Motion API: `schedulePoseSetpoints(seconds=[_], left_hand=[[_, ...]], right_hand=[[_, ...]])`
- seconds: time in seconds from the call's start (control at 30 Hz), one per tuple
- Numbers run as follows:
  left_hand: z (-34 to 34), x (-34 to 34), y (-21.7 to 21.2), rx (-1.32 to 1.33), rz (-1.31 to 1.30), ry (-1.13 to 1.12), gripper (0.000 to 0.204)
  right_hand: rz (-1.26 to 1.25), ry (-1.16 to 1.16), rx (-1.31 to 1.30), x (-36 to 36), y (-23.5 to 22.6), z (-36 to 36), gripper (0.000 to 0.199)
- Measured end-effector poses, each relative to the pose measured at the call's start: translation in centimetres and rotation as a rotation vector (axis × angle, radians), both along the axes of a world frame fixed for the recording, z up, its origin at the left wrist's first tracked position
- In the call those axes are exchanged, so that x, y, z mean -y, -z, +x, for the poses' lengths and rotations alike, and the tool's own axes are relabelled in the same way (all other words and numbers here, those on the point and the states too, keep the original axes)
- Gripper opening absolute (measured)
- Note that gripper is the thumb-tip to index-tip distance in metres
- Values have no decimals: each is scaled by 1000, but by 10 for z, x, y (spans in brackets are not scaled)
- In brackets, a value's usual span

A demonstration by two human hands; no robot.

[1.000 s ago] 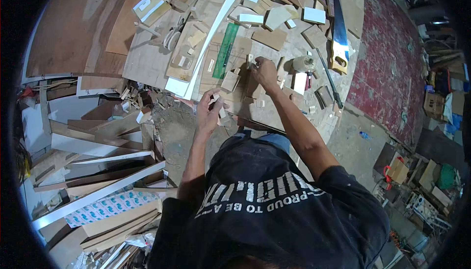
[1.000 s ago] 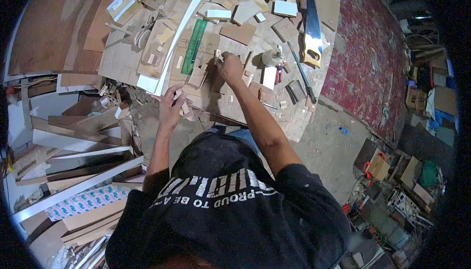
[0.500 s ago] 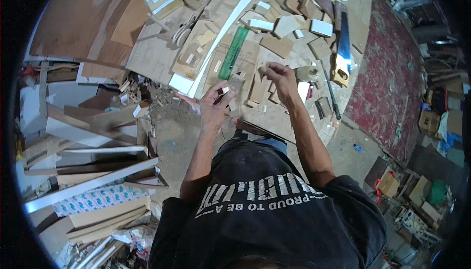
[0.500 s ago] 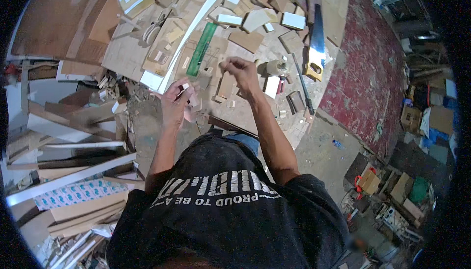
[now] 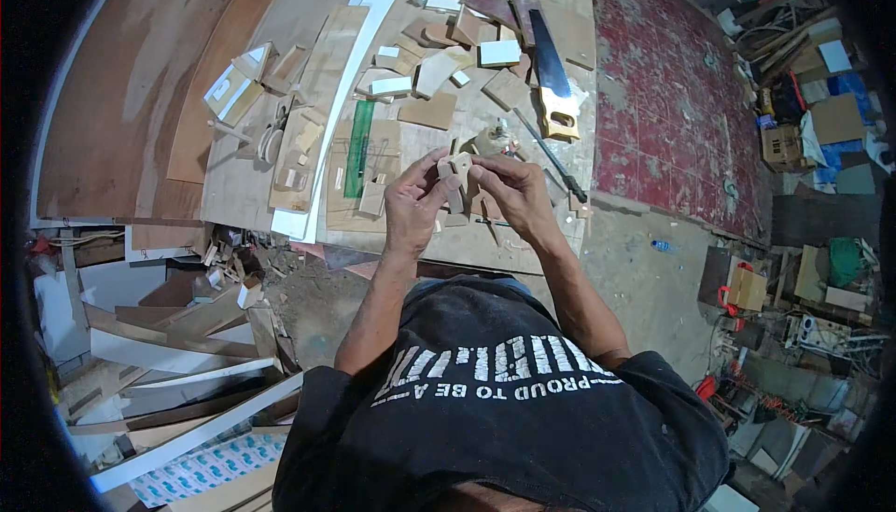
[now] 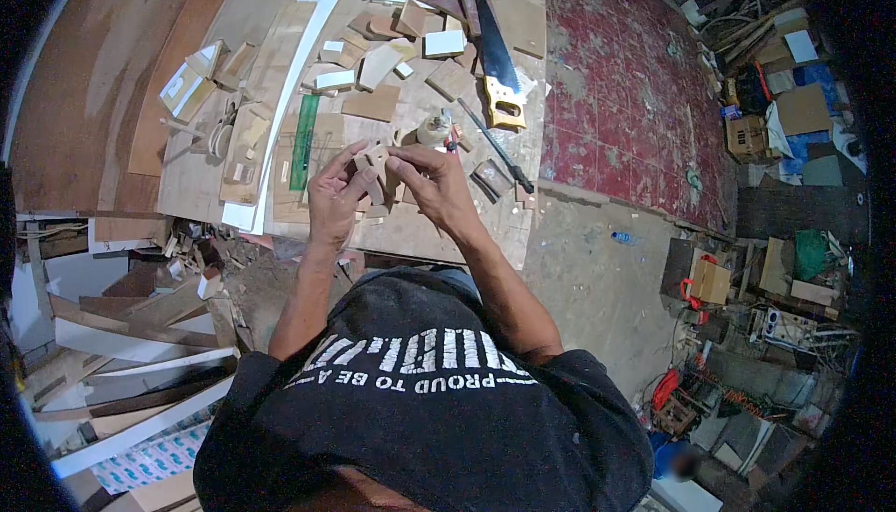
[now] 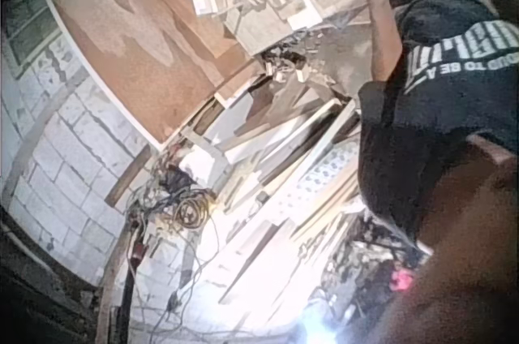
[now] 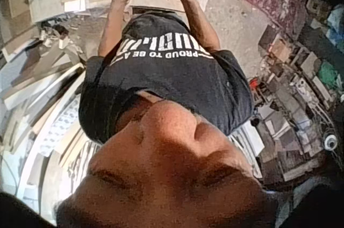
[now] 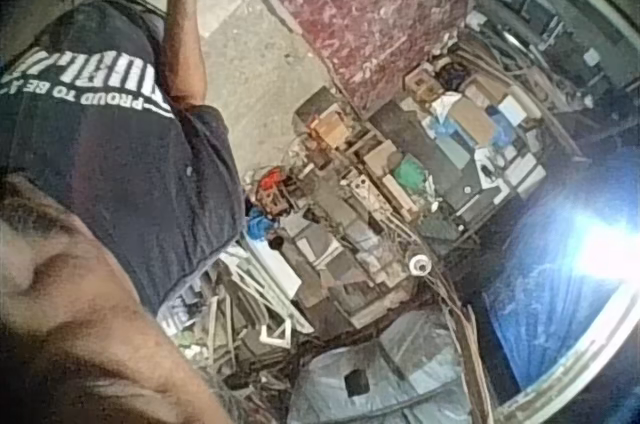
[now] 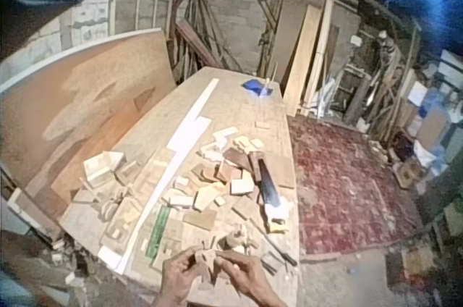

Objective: The recorder is assembling and gluing small pieces of wood in a workshop environment.

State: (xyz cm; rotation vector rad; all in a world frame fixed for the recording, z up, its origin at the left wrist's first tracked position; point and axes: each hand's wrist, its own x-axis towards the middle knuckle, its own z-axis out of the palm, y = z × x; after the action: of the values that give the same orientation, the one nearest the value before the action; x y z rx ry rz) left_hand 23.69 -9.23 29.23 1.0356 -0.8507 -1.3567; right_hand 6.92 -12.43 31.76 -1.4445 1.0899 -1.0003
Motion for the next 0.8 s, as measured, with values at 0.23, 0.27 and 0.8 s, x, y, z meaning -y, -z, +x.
schedulePoseSetpoints(seconds=[0.23, 0.27, 0.8], left_hand=[[-33, -6, -5, -87, -46, -25, 44], [-36, -7, -9, -211, -19, -16, 43], [-75, -7, -18, -125, -81, 97, 46]], right_hand=[[-397, 35, -256, -11, -24, -23, 18], [-399, 32, -250, -11, -28, -28, 18], [-434, -66, -279, -13, -36, -93, 21]])
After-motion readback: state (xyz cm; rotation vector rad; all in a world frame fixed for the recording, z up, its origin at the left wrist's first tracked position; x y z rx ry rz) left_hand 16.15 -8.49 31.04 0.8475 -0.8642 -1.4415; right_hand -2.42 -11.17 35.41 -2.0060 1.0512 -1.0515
